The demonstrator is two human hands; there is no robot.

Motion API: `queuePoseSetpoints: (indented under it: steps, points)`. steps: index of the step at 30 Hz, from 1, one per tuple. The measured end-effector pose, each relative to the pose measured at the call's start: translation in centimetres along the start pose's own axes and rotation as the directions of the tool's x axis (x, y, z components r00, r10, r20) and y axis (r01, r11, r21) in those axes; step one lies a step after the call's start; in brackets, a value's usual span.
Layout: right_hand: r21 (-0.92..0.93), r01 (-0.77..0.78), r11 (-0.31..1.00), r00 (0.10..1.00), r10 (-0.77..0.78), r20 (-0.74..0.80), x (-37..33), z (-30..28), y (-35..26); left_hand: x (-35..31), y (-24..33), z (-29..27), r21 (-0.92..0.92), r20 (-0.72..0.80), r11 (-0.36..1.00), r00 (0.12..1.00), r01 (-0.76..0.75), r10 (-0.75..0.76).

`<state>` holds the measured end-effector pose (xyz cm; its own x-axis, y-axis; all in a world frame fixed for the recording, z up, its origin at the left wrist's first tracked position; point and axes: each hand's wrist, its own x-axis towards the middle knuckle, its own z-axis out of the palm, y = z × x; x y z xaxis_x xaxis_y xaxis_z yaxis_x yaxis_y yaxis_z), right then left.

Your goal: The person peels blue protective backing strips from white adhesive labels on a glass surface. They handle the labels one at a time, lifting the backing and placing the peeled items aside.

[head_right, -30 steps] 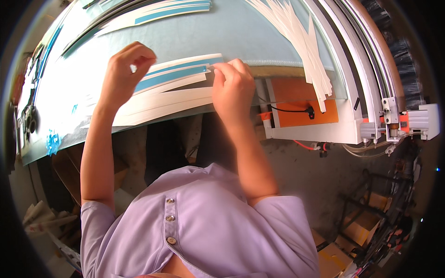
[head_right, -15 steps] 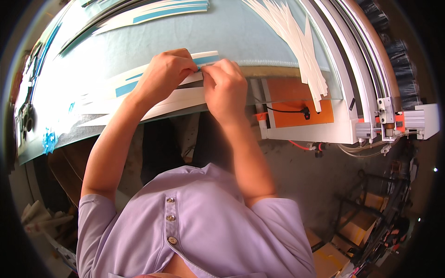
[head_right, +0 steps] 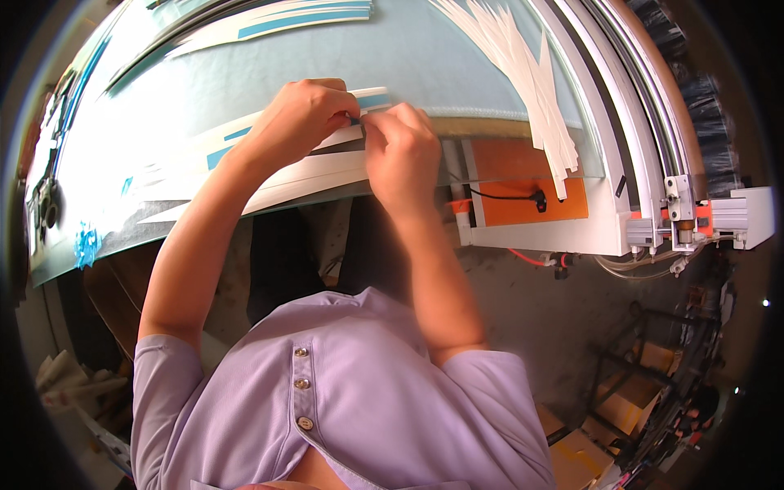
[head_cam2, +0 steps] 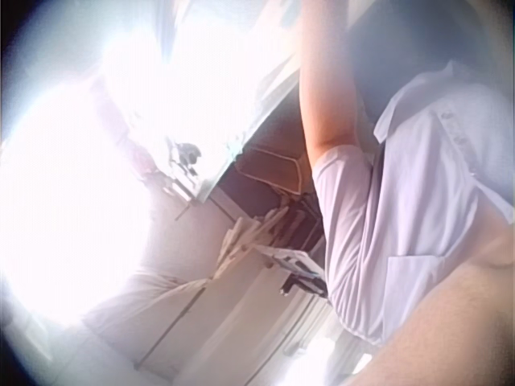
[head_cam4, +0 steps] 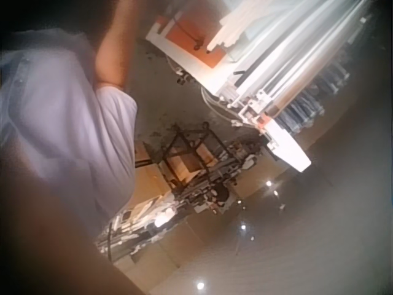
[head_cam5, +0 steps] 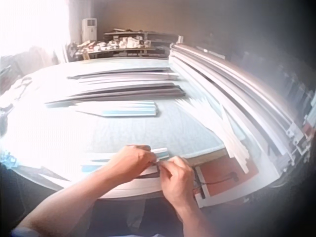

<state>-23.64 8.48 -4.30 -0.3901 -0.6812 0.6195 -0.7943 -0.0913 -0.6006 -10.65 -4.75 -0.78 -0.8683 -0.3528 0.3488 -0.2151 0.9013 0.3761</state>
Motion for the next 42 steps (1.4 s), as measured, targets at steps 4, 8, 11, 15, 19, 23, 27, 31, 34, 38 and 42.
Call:
queuePoseSetpoints:
  steps: [4,8,11,15,19,23,27,31,34,38,42]
  points:
    - [0.044,-0.138,0.989,0.99,0.14,-0.024,0.0,-0.3,-0.1,0.1,0.7,-0.5,0.013,0.041,1.0,0.999,0.027,-0.028]
    - [-0.026,-0.057,0.998,0.998,0.056,-0.005,0.0,-0.2,0.2,0.4,0.1,0.0,0.051,0.025,0.998,0.999,-0.031,0.03]
    - [-0.048,-0.018,0.999,1.0,0.018,0.0,0.0,-0.2,0.3,0.5,-0.1,0.5,0.118,-0.028,0.987,0.993,-0.111,0.115]
    - [-0.044,-0.006,0.999,1.0,0.007,0.02,0.1,-0.4,0.1,0.6,0.0,1.5,0.217,-0.038,0.969,0.991,-0.118,0.129]
    - [-0.063,-0.023,0.998,1.0,0.024,0.008,0.0,-0.2,0.8,0.2,0.0,1.1,0.131,-0.088,0.99,0.995,-0.043,0.055]
    - [0.003,-0.065,0.998,0.998,0.065,0.005,-0.1,0.0,0.8,-5.5,-3.1,-4.8,-0.16,-0.281,0.978,0.944,0.134,-0.175]
    - [-0.009,-0.095,0.995,0.995,0.096,0.03,-0.2,-1.0,0.5,-20.2,-13.5,-14.1,-0.073,-0.463,0.86,0.746,0.505,-0.478]
    - [-0.007,-0.069,0.998,0.993,0.069,0.091,-0.2,-0.9,-0.1,-50.5,-28.8,-27.1,0.147,-0.585,0.518,0.497,0.842,-0.641]
    - [0.044,-0.105,0.994,0.986,0.098,0.134,-0.6,-1.2,-0.5,-65.0,-27.7,-36.3,0.374,-0.697,-0.018,0.269,0.927,-0.665]
    - [0.112,-0.252,0.961,0.96,0.234,0.152,-1.1,-2.5,-2.3,-48.4,-22.4,-27.8,0.43,-0.791,-0.039,0.355,0.902,-0.499]
    - [0.128,-0.198,0.972,0.98,0.195,0.038,-0.8,-2.4,-1.6,-22.8,-6.5,-14.3,0.269,-0.649,0.69,0.656,0.672,-0.386]
